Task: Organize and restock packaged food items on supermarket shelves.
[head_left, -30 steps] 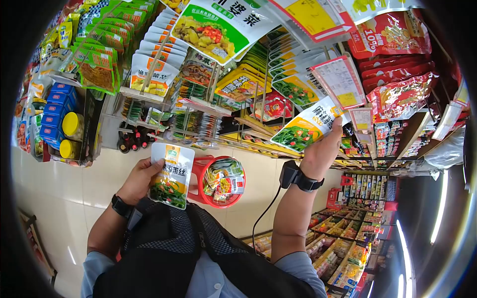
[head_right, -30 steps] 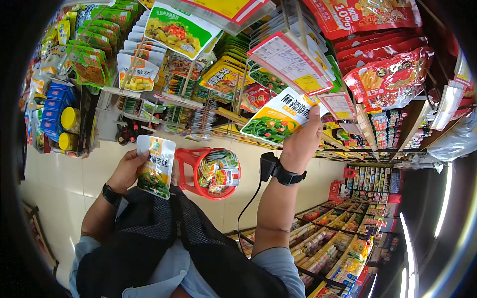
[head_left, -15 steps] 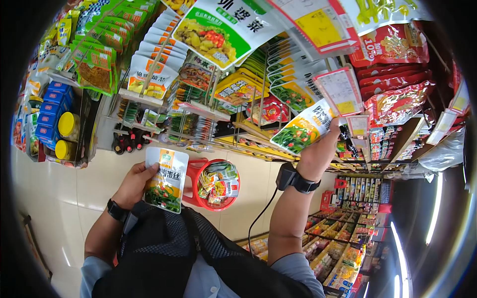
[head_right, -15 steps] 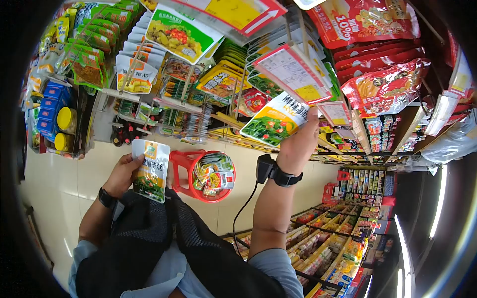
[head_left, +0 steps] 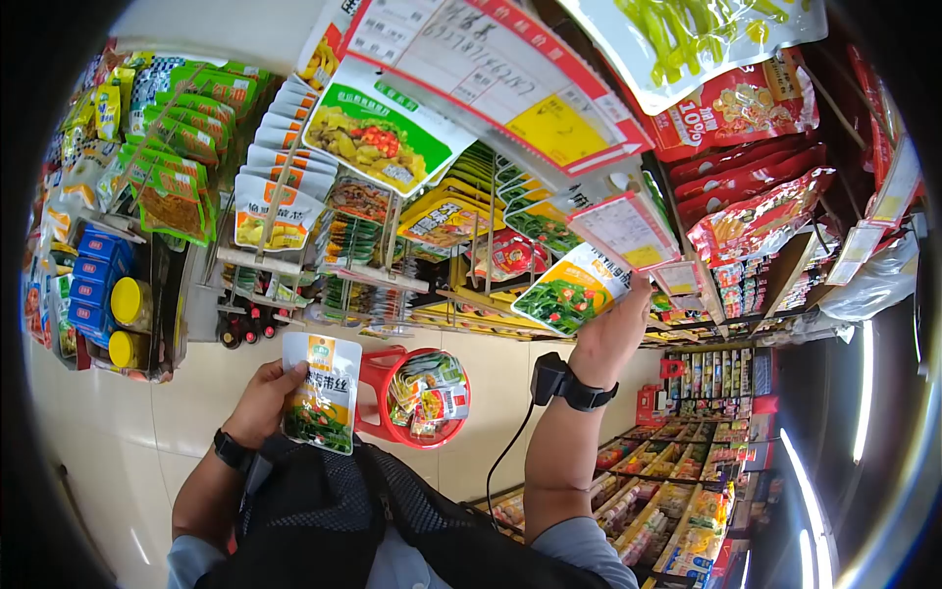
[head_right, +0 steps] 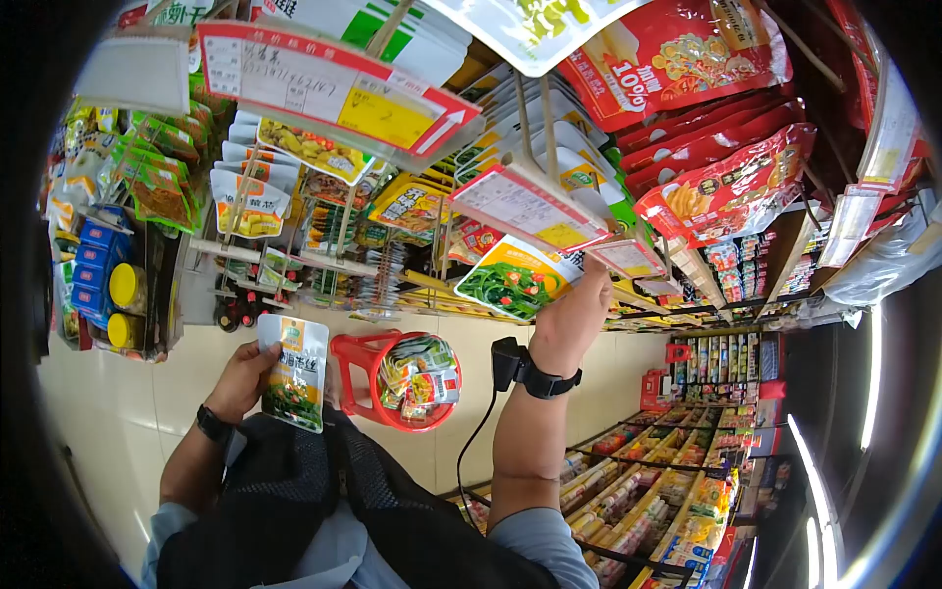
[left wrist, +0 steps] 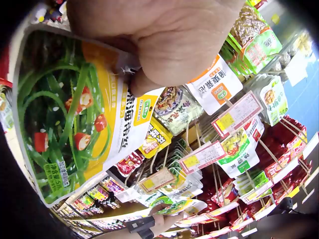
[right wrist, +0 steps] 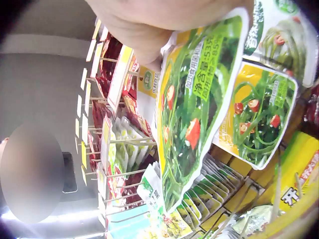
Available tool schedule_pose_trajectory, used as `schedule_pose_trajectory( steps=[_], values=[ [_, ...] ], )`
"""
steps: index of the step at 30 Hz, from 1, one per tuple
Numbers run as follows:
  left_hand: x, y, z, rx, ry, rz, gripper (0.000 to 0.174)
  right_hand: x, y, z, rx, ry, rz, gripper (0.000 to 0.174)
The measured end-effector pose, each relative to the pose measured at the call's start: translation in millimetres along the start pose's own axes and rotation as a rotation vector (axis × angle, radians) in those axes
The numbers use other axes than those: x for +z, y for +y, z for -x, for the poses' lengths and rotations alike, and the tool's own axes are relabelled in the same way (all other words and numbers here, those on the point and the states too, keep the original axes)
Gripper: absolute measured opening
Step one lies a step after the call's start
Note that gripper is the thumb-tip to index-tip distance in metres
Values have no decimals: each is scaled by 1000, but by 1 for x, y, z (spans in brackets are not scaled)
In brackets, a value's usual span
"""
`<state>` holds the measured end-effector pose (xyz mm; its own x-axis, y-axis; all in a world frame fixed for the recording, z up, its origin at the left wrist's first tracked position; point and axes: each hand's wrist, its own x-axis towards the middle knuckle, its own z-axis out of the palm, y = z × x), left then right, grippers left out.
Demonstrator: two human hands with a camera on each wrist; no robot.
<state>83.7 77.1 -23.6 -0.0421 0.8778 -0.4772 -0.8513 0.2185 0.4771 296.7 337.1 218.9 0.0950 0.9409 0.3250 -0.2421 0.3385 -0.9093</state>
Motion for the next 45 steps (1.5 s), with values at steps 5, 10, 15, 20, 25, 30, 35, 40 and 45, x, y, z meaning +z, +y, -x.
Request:
schedule_pose_trajectory(
  steps=[5,10,15,20,25,30,35,40,45],
  values=[
    [1,7,-6,2,-1,-24,23,2,-1,1,22,73,16,16],
    [-1,11,-10,10,17,-49,22,-7,3,2,66,98,31,14],
    [-2,13,-18,42,12,-52,22,-14,13,2,60,106,57,17],
    [5,20,-21,39,-3,-72,22,-17,15,-5,100,-30,42,12],
    [10,19,-23,43,-9,-115,20,-2,23,-26,58,-65,101,11],
    [22,22,-15,98,-10,-214,22,-14,44,-49,-223,-276,452,21],
    [64,48,23,254,-77,-523,25,-21,12,25,-267,-80,316,15],
    [126,78,51,397,-223,-834,28,-94,51,116,-28,-205,430,16],
    [186,84,43,465,-300,-794,29,-145,74,168,353,-260,332,22]
  ],
)
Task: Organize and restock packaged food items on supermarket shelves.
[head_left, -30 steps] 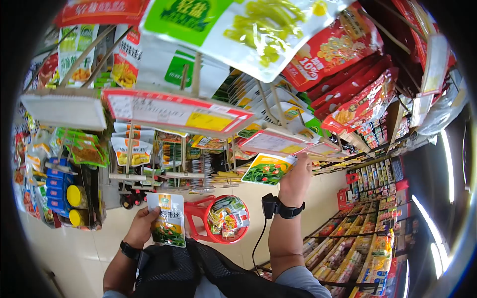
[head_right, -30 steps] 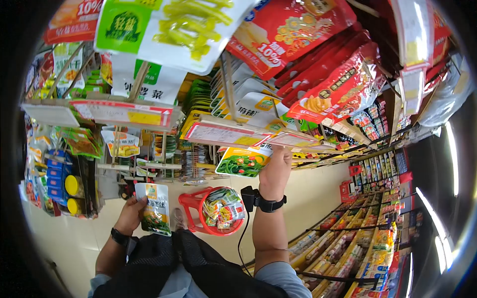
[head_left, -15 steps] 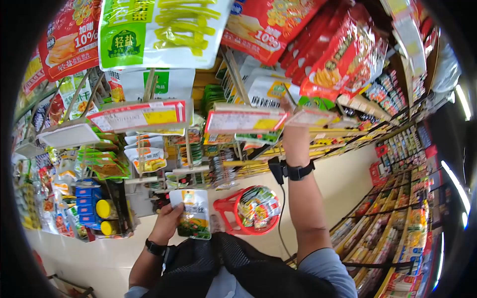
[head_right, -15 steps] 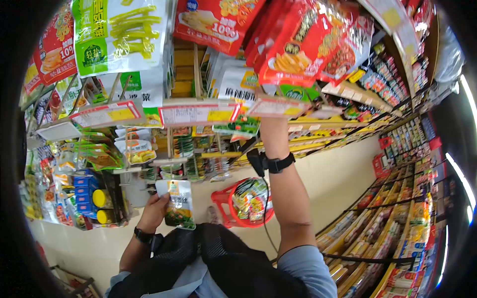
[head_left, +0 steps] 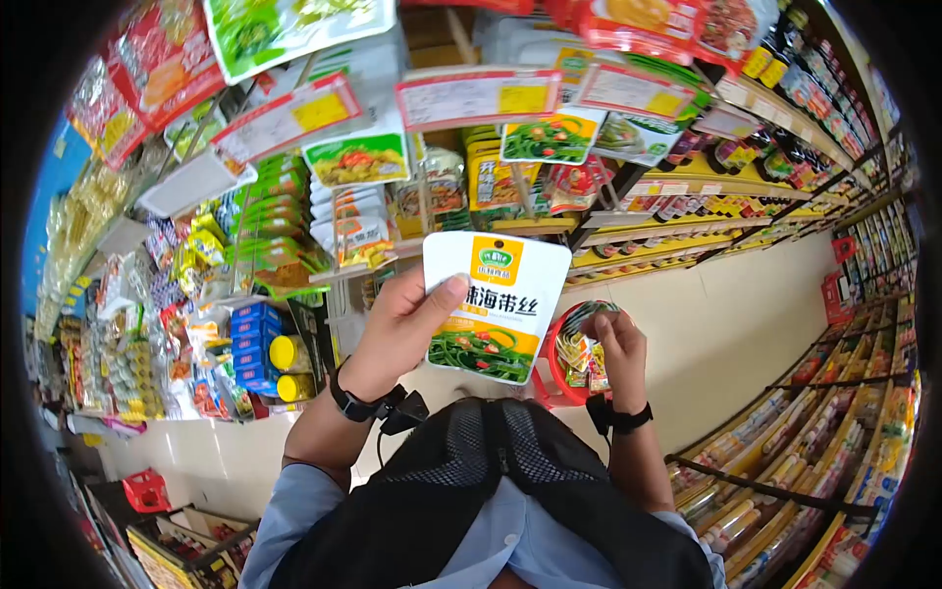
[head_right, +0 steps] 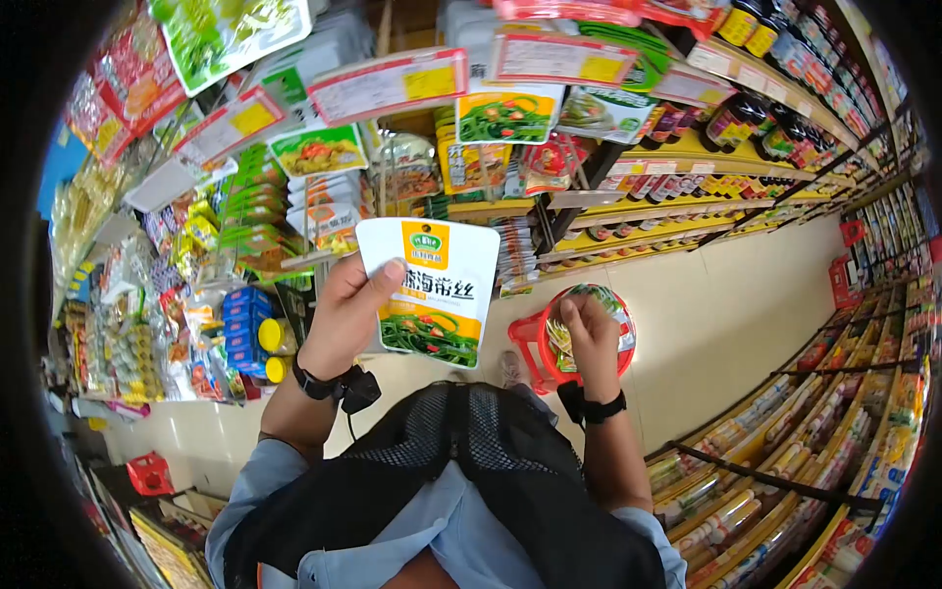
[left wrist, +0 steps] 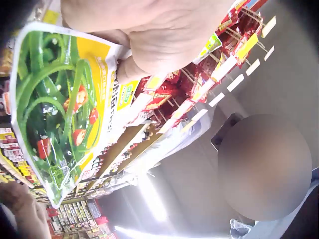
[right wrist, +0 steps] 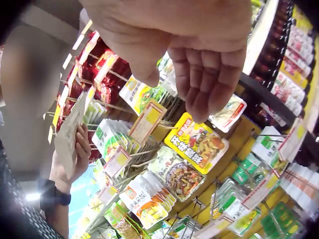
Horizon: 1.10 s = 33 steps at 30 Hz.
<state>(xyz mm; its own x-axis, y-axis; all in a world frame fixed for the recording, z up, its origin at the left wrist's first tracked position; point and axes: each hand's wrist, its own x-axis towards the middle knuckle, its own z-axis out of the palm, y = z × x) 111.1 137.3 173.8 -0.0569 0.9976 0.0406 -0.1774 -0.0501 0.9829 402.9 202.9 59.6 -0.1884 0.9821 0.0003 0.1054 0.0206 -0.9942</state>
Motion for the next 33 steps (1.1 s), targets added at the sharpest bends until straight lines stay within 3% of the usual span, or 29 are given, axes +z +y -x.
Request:
schedule_pose_trajectory(
  steps=[4,8,9,16,20,33],
  values=[
    [26,9,-30,99,-28,8,30,-21,22,13,37,40,19,20],
    [54,20,-67,125,3,18,32,-45,25,8,4,29,76,21],
    [66,32,-76,73,2,140,30,-50,23,4,1,34,85,23],
    [93,41,-145,356,266,108,24,-86,43,-27,-10,-65,21,23],
    [106,45,-145,356,462,-35,22,-104,71,-35,15,-132,74,24],
    [102,46,-143,440,433,109,20,-99,84,-59,20,-214,12,21]
  ],
)
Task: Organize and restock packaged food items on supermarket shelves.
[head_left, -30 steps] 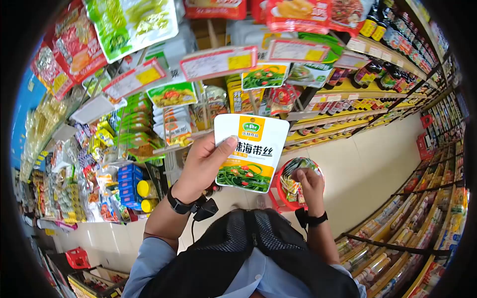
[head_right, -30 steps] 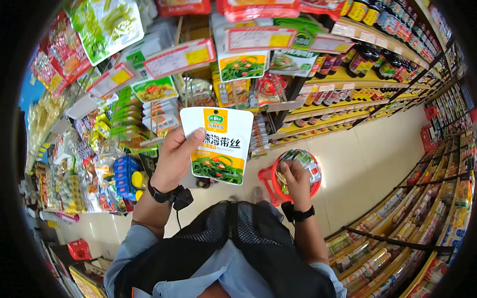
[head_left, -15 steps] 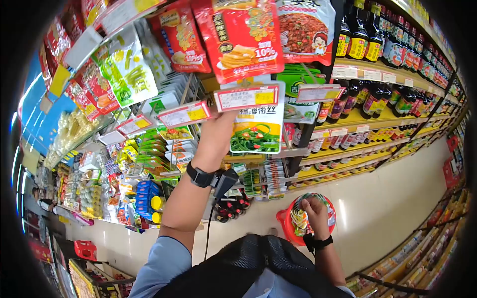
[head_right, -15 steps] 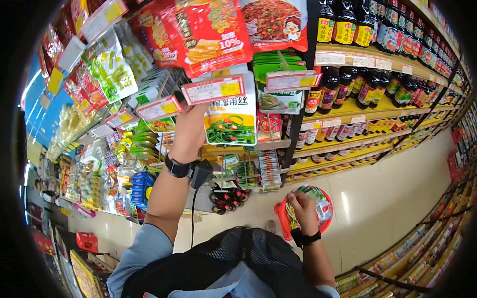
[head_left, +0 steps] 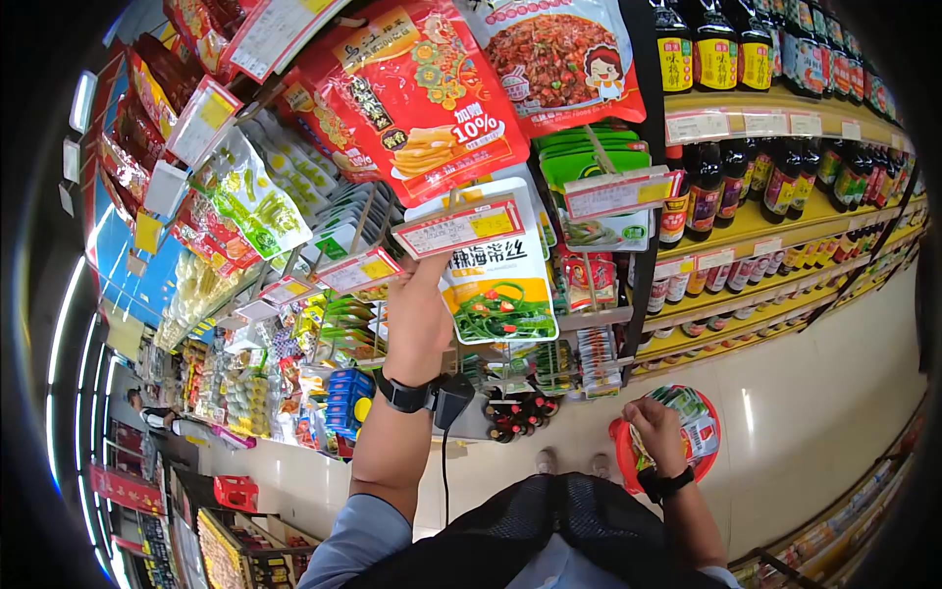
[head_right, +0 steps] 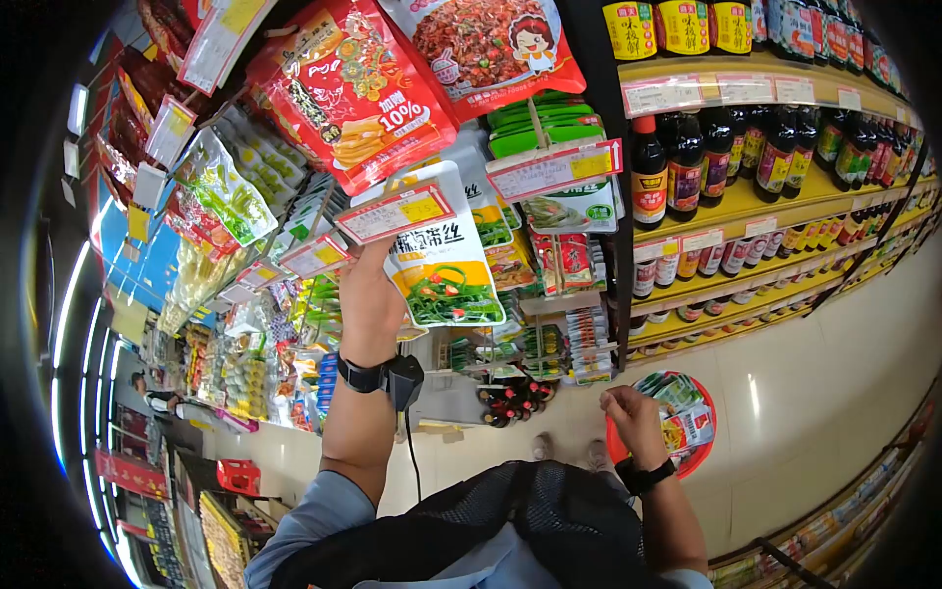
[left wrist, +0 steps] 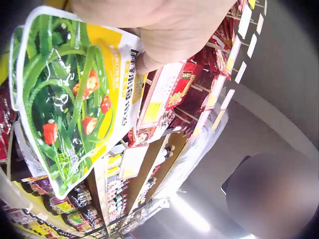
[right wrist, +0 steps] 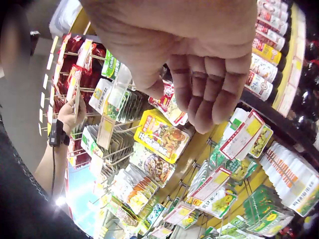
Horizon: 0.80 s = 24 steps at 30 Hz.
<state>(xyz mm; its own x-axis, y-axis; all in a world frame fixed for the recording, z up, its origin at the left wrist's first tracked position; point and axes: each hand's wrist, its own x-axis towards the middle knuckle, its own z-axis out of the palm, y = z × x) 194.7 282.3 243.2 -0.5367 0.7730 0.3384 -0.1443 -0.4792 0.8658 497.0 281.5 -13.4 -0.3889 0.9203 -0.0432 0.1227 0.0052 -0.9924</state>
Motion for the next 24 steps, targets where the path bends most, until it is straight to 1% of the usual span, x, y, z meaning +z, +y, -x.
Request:
schedule_pose_trajectory(
  steps=[2,5,9,10,13,14,15,16,17,19,21,22,23,24],
  values=[
    [1,-1,1,20,-4,-56,20,4,1,-3,-15,-2,13,22],
    [-2,-6,0,41,-14,-86,21,4,1,-8,-19,-29,127,23],
    [1,-3,5,-15,51,-36,22,7,17,-12,-23,-14,24,23],
    [4,0,7,-19,22,-5,22,6,23,-13,-13,-18,14,23],
    [3,-1,4,33,86,-66,23,1,29,-17,17,-20,17,22],
    [1,-3,4,84,95,-111,23,0,34,-17,26,-19,19,22],
    [1,-3,4,82,89,-98,20,-2,36,-19,35,-19,26,21],
    [1,-3,5,79,84,-82,18,-5,25,-20,-15,-15,58,20],
    [1,-4,6,76,79,-64,16,-5,38,-22,10,-35,18,19],
    [3,-5,8,78,76,-24,17,-10,29,-25,18,-47,50,19],
    [1,-7,8,81,51,-3,17,-13,25,-28,40,-57,9,20],
    [3,-6,8,77,19,13,18,-16,25,-30,53,-76,66,21],
    [2,-7,8,73,23,11,18,-18,23,-30,55,-72,28,21],
    [1,-8,8,67,27,6,18,-18,14,-31,47,-70,59,21]
  ],
)
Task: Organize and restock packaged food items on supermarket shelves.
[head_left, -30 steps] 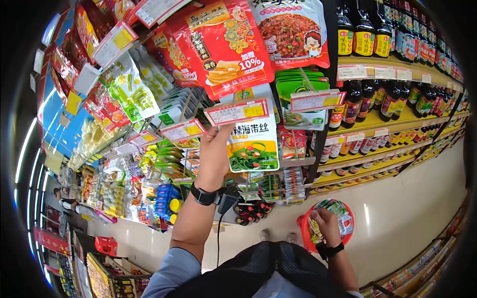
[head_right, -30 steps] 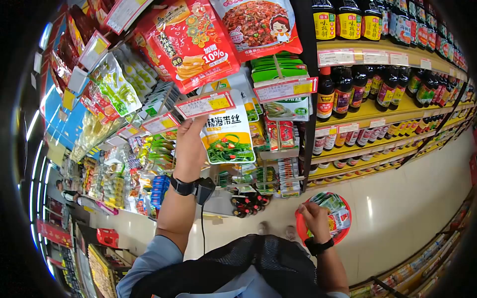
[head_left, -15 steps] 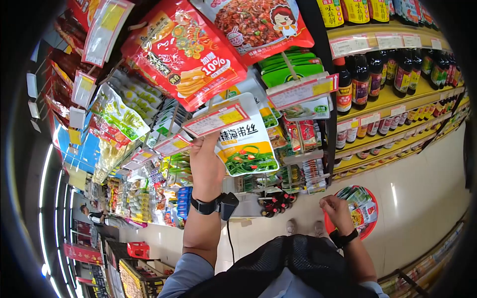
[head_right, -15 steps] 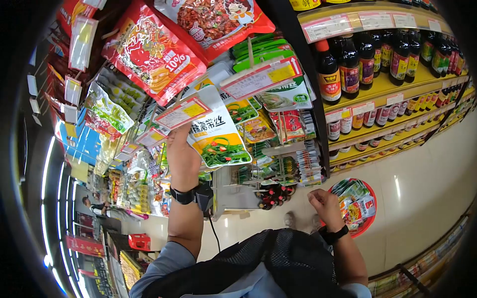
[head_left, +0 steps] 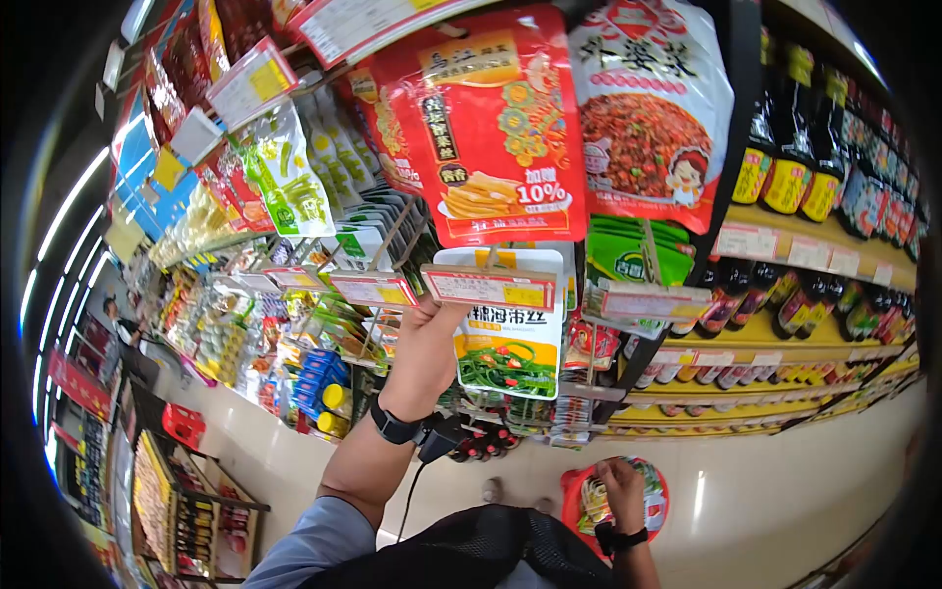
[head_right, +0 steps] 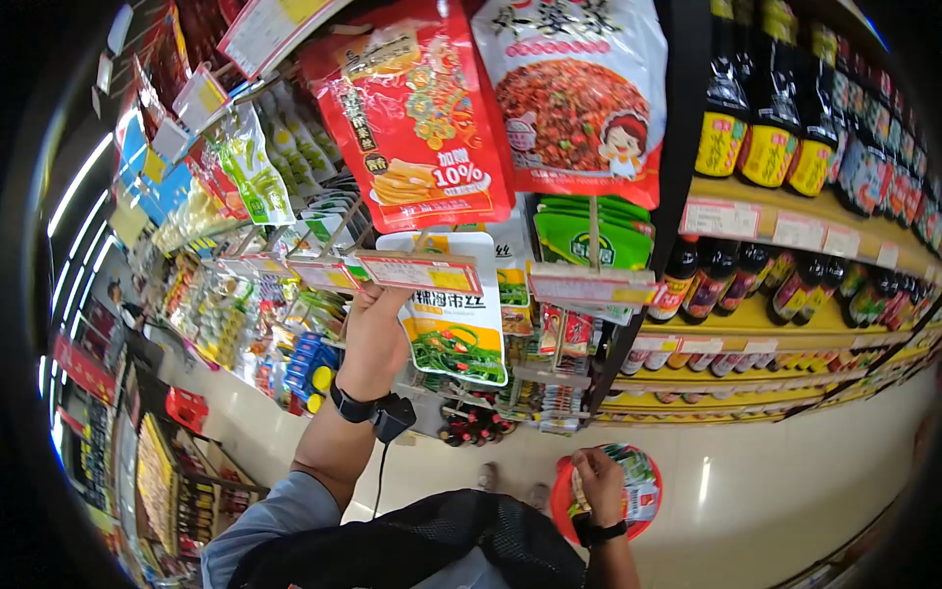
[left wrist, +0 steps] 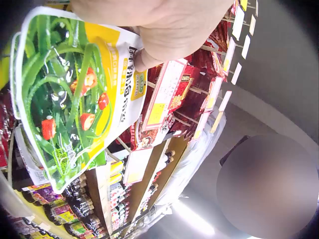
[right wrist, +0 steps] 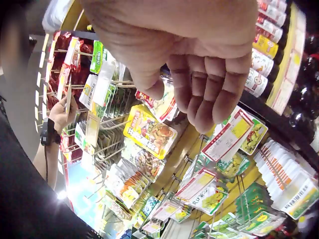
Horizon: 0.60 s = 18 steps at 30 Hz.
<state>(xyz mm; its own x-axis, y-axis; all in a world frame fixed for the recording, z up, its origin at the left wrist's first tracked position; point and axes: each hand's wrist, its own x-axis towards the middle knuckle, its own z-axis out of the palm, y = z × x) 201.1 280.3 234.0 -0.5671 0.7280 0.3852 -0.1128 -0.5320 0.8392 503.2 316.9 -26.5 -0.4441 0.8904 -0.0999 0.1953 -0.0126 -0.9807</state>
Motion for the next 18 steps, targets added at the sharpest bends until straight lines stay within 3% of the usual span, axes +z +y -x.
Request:
schedule_pose_trajectory(
  steps=[18],
  values=[
    [-8,-6,6,-94,-46,-76,20,10,-12,-12,-62,-27,159,19]
  ],
)
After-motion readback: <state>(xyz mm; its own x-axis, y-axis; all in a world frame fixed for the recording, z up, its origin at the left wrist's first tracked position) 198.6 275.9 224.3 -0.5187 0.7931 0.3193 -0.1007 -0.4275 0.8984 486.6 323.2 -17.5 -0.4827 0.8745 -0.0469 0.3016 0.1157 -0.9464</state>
